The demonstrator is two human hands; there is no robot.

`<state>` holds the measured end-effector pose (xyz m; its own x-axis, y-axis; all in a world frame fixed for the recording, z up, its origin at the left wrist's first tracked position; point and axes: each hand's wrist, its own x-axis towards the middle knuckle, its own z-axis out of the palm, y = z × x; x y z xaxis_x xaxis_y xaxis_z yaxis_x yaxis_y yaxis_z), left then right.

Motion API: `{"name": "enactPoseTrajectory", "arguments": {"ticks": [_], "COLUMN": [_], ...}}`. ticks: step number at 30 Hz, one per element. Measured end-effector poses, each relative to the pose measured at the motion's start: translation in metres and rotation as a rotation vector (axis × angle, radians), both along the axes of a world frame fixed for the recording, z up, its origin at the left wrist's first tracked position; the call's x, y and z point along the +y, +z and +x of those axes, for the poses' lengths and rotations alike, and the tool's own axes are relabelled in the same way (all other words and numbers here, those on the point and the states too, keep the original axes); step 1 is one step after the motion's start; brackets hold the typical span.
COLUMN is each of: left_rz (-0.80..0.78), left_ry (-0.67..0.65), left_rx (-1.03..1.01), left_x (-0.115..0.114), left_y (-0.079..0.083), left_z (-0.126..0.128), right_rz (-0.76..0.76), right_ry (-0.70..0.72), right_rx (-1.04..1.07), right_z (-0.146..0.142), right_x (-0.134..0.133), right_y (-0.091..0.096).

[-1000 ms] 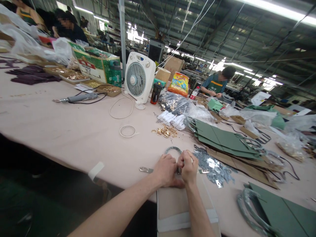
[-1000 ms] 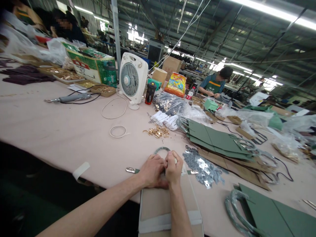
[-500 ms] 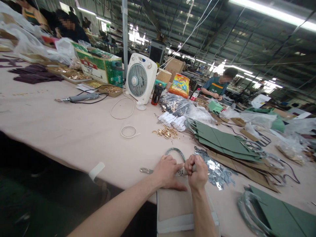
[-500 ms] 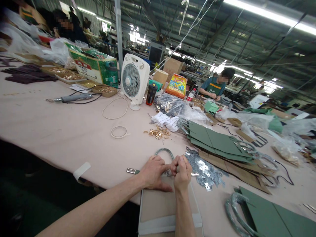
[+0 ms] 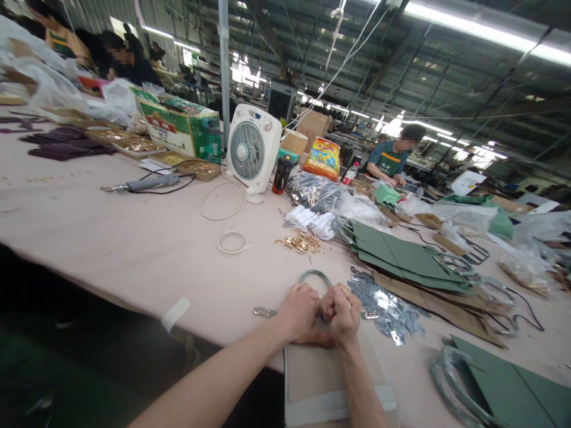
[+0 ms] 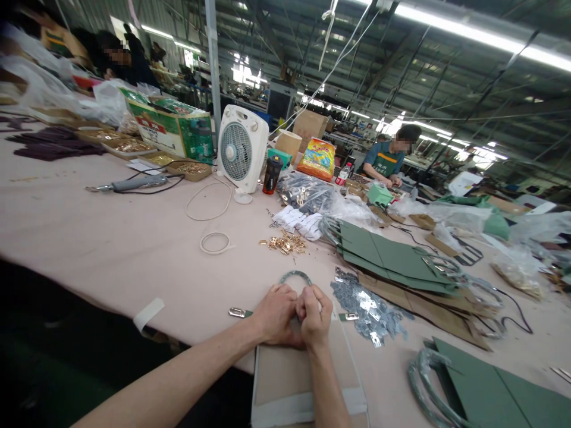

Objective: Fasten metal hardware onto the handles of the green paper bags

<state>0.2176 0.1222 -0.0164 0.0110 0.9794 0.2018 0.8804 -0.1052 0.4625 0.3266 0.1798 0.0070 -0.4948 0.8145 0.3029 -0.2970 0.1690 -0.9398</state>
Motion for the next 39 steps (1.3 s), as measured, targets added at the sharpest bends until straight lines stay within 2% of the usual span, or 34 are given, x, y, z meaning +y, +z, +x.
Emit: {"name": "enactPoseTrajectory", "arguments": {"ticks": [2, 6, 8, 11, 14, 19, 24, 27, 30, 33, 36, 39], "left_rz": [-0.002, 0.028, 0.022, -0.003, 0.003, 0.04, 0.126, 0.22, 0.193, 0.08, 0.027, 0.016], "left_ry": [0.006, 0.013, 0.01, 0.007, 0.011, -0.009, -0.072, 0.039, 0.116, 0.019, -0.039, -0.023], "left_rx": [0.006, 0.012, 0.007, -0.004, -0.014, -0.087, -0.29, -0.495, -0.624, -0.617, -0.551, -0.521], "left_x": [-0.001, -0.001, -0.001, -0.002, -0.003, -0.004, -0.014, -0.031, -0.049, -0.06, -0.061, -0.059], "left_y": [0.0, -0.001, 0.0, 0.0, -0.001, -0.004, -0.005, -0.006, -0.005, -0.002, 0.0, -0.001], "left_z": [0.0, 0.001, 0.001, 0.001, 0.0, -0.002, -0.013, -0.027, -0.043, -0.054, -0.058, -0.057], "right_rz": [0.026, 0.109, 0.098, 0.031, -0.032, -0.152, -0.243, -0.266, -0.268, -0.285, -0.263, -0.191], "right_ry": [0.014, -0.011, -0.018, -0.014, -0.067, -0.278, -0.458, -0.482, -0.433, -0.316, -0.218, -0.19], "right_rx": [0.031, 0.223, 0.173, 0.024, 0.105, 0.391, 0.473, 0.468, 0.449, 0.44, 0.417, 0.389], "right_z": [0.001, 0.002, 0.001, 0.0, 0.006, 0.036, 0.071, 0.078, 0.067, 0.038, 0.006, -0.012], "right_x": [-0.002, -0.004, -0.003, -0.001, -0.001, 0.003, 0.009, 0.007, -0.005, -0.024, -0.043, -0.054], "right_y": [0.008, 0.023, 0.017, -0.004, -0.011, 0.013, 0.032, 0.039, 0.043, 0.042, 0.031, 0.013]}}
